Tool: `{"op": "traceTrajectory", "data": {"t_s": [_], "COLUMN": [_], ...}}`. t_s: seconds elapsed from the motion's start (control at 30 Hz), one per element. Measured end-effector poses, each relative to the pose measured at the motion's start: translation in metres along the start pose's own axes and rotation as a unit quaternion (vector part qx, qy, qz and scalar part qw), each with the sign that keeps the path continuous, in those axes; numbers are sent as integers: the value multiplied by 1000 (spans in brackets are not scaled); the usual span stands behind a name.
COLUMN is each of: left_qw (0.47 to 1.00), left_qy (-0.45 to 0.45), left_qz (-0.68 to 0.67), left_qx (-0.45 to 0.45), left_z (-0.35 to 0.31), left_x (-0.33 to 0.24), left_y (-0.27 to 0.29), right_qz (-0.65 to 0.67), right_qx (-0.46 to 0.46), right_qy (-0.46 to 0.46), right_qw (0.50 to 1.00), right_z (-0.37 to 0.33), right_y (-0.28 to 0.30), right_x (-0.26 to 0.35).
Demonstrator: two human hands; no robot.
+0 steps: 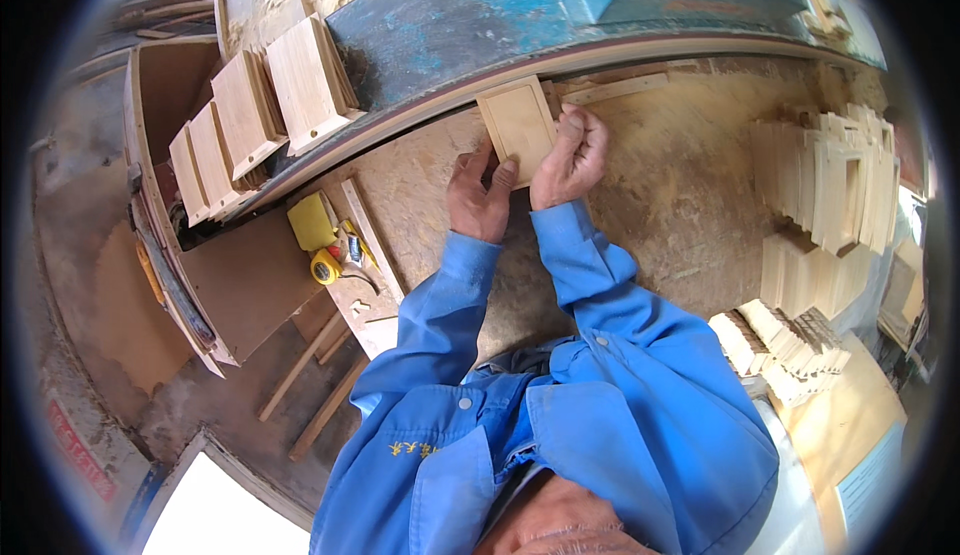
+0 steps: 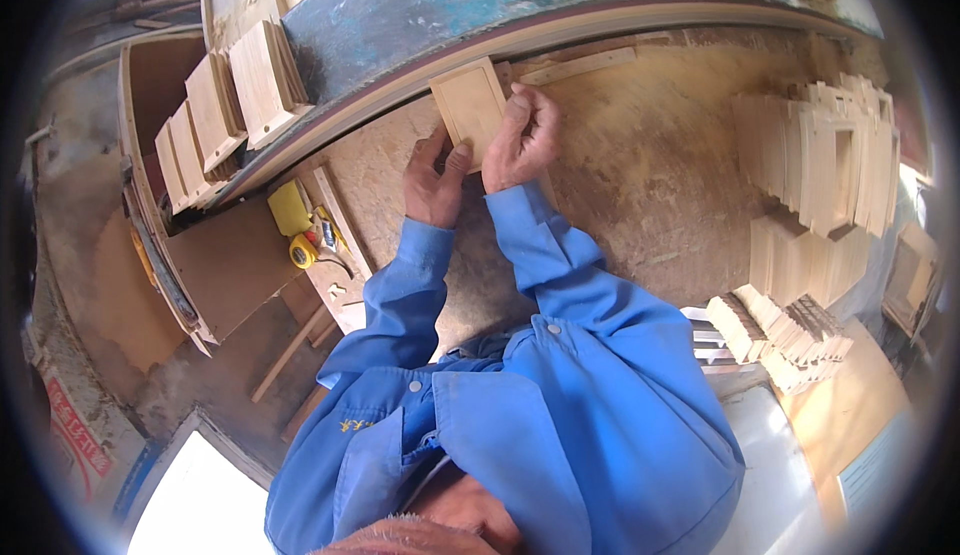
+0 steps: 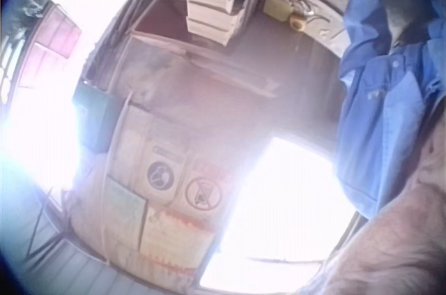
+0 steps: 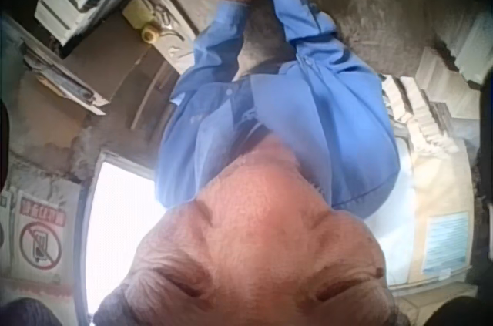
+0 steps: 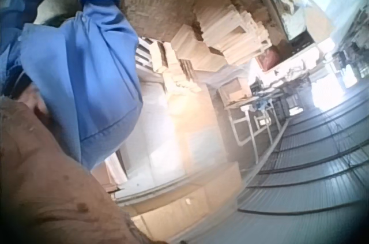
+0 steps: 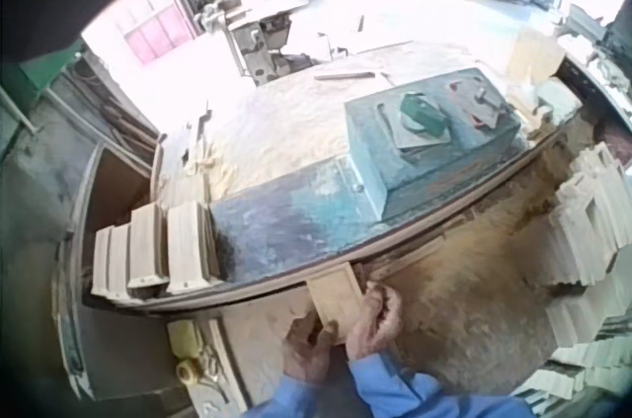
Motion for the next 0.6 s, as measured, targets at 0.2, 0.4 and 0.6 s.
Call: {"op": "traceTrajectory", "data": {"t_s": [0.2, 0.4, 0.6], "left_qw": [1000, 1000, 999], "left_qy": [25, 15, 32], "left_qz": [-8, -12, -18], "left_qx": [1, -12, -1], "left_z": [2, 2, 3], "left_x": [-3, -3, -1], "left_y": [1, 2, 1], "right_qz": [-22, -39, -67], "right_qx": [-9, -3, -6], "right_qy": [11, 35, 39], "right_qw": [1000, 999, 997], "right_z": [0, 0, -1], "right_y": [0, 0, 0], "right_x": [4, 10, 10]}}
Point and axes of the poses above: each hand's wrist, its own z-axis towards the middle knuckle, its own y-axis out of the back of the hand, x = y × z, the point moved 8 cm from there along z, towards the middle knuckle, and after that the axes turned 15 degrees about -x, right-handed, at the moved point
